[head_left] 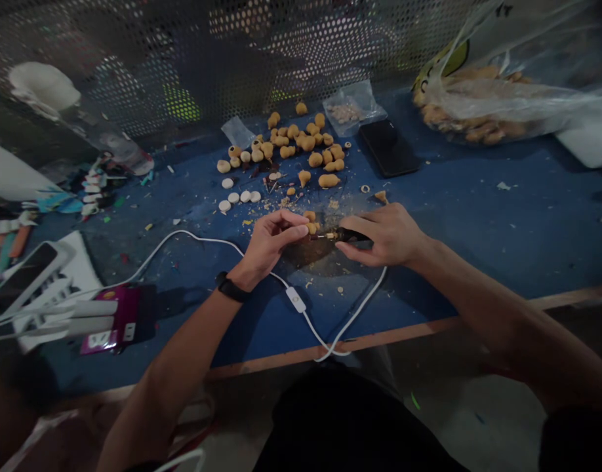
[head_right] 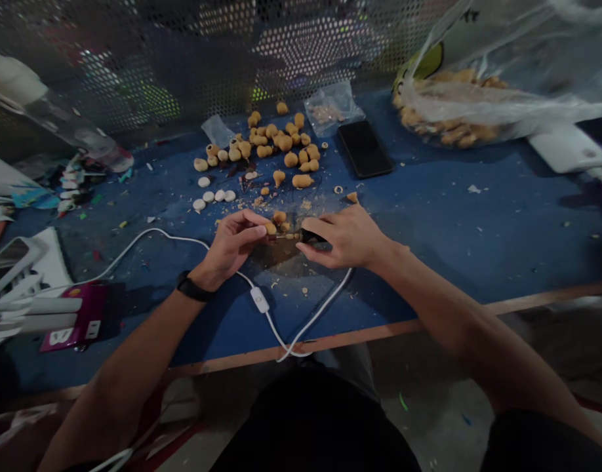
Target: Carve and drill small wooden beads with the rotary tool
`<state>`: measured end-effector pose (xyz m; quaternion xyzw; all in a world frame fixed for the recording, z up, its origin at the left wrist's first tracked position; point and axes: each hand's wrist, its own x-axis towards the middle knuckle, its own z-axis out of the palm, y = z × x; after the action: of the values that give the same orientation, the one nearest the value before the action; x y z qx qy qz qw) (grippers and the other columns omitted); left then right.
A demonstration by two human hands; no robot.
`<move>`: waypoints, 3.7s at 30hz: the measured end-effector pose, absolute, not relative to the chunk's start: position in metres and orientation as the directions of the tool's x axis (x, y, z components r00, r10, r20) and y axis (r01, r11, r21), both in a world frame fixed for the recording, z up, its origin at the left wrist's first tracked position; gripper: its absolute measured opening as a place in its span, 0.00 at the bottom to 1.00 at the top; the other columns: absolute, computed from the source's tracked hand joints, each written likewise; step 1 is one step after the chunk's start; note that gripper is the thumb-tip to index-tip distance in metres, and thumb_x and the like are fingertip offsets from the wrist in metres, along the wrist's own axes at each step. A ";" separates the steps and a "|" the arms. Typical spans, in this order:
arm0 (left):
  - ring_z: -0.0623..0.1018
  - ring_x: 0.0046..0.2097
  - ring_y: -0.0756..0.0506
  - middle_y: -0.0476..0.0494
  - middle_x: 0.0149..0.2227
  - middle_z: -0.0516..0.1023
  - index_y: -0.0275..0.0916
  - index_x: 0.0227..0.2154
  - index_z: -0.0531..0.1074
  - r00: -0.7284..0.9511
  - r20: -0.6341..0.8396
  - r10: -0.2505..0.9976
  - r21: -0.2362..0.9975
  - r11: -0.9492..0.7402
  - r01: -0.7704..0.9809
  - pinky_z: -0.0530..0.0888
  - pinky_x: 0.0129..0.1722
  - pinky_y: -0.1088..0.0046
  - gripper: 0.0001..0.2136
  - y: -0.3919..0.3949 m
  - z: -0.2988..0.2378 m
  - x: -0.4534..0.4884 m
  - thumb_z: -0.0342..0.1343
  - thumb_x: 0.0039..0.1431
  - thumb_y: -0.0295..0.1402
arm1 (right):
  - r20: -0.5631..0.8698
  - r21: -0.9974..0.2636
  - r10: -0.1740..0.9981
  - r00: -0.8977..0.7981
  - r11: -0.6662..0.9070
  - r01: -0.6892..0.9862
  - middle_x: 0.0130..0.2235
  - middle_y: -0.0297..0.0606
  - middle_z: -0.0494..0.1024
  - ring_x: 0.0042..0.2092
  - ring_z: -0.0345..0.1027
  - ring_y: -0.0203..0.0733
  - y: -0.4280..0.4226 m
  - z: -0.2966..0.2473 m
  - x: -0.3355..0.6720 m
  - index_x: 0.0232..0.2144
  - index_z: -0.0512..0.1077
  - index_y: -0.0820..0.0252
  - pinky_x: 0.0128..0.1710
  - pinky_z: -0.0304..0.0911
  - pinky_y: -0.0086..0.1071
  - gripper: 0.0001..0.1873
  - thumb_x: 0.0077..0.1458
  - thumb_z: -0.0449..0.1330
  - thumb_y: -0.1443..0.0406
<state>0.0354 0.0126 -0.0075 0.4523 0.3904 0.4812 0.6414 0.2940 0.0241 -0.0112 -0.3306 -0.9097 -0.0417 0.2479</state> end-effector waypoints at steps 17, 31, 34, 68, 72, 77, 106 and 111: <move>0.82 0.29 0.49 0.48 0.28 0.84 0.39 0.29 0.80 0.267 -0.040 0.963 0.956 0.115 -0.270 0.80 0.35 0.72 0.15 0.011 -0.005 0.037 0.78 0.44 0.40 | 0.544 -0.082 0.563 -0.621 0.773 0.629 0.25 0.35 0.79 0.23 0.66 0.39 0.026 -0.011 0.296 0.38 0.78 0.58 0.25 0.51 0.33 0.19 0.67 0.55 0.52; 0.82 0.30 0.51 0.49 0.30 0.84 0.38 0.29 0.80 0.259 -0.043 0.965 0.949 0.121 -0.291 0.78 0.34 0.74 0.15 0.013 -0.008 0.035 0.78 0.45 0.40 | 0.534 -0.058 0.530 -0.658 0.800 0.597 0.25 0.34 0.78 0.24 0.64 0.38 0.025 -0.012 0.295 0.38 0.77 0.57 0.26 0.50 0.33 0.17 0.66 0.56 0.53; 0.81 0.30 0.51 0.50 0.30 0.84 0.38 0.29 0.80 0.253 -0.051 0.966 0.950 0.126 -0.287 0.78 0.34 0.75 0.15 0.013 -0.009 0.035 0.78 0.44 0.40 | 0.546 -0.059 0.517 -0.659 0.808 0.586 0.24 0.34 0.77 0.24 0.64 0.39 0.025 -0.013 0.295 0.38 0.77 0.57 0.27 0.51 0.33 0.15 0.66 0.57 0.53; 0.81 0.30 0.50 0.49 0.29 0.83 0.38 0.29 0.79 0.258 -0.046 0.965 0.956 0.118 -0.269 0.77 0.34 0.73 0.15 0.013 -0.009 0.033 0.77 0.46 0.40 | 0.548 -0.052 0.533 -0.645 0.791 0.610 0.25 0.34 0.77 0.25 0.65 0.40 0.025 -0.017 0.296 0.39 0.78 0.57 0.27 0.50 0.33 0.16 0.66 0.57 0.53; 0.81 0.30 0.50 0.48 0.30 0.84 0.38 0.30 0.79 0.287 -0.032 0.957 0.949 0.119 -0.292 0.78 0.35 0.73 0.15 0.013 -0.008 0.034 0.77 0.46 0.40 | 0.533 -0.070 0.551 -0.642 0.785 0.615 0.25 0.35 0.78 0.24 0.64 0.39 0.026 -0.015 0.296 0.40 0.78 0.58 0.27 0.50 0.33 0.17 0.66 0.56 0.53; 0.81 0.28 0.50 0.48 0.28 0.83 0.38 0.29 0.80 0.304 -0.030 0.952 0.948 0.123 -0.294 0.78 0.35 0.73 0.14 0.012 -0.006 0.036 0.77 0.47 0.39 | 0.547 -0.080 0.568 -0.615 0.767 0.637 0.24 0.35 0.78 0.23 0.64 0.39 0.026 -0.013 0.296 0.39 0.78 0.58 0.26 0.51 0.33 0.19 0.66 0.56 0.52; 0.79 0.28 0.51 0.51 0.29 0.80 0.38 0.33 0.77 0.344 -0.029 0.938 0.942 0.140 -0.304 0.78 0.35 0.72 0.16 0.011 -0.002 0.037 0.77 0.46 0.38 | 0.537 -0.070 0.590 -0.603 0.743 0.665 0.25 0.34 0.79 0.24 0.66 0.39 0.025 -0.012 0.296 0.38 0.78 0.57 0.27 0.51 0.33 0.19 0.67 0.55 0.51; 0.79 0.28 0.51 0.51 0.28 0.80 0.38 0.34 0.77 0.336 -0.033 0.941 0.942 0.141 -0.305 0.78 0.35 0.73 0.16 0.012 -0.004 0.036 0.76 0.48 0.38 | 0.554 -0.056 0.537 -0.637 0.787 0.615 0.24 0.35 0.78 0.24 0.66 0.39 0.024 -0.010 0.295 0.40 0.78 0.58 0.26 0.51 0.33 0.18 0.68 0.55 0.53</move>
<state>0.0359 0.0116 -0.0045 0.4638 0.3431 0.4628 0.6730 0.2955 0.0243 -0.0101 -0.3192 -0.9020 -0.0689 0.2825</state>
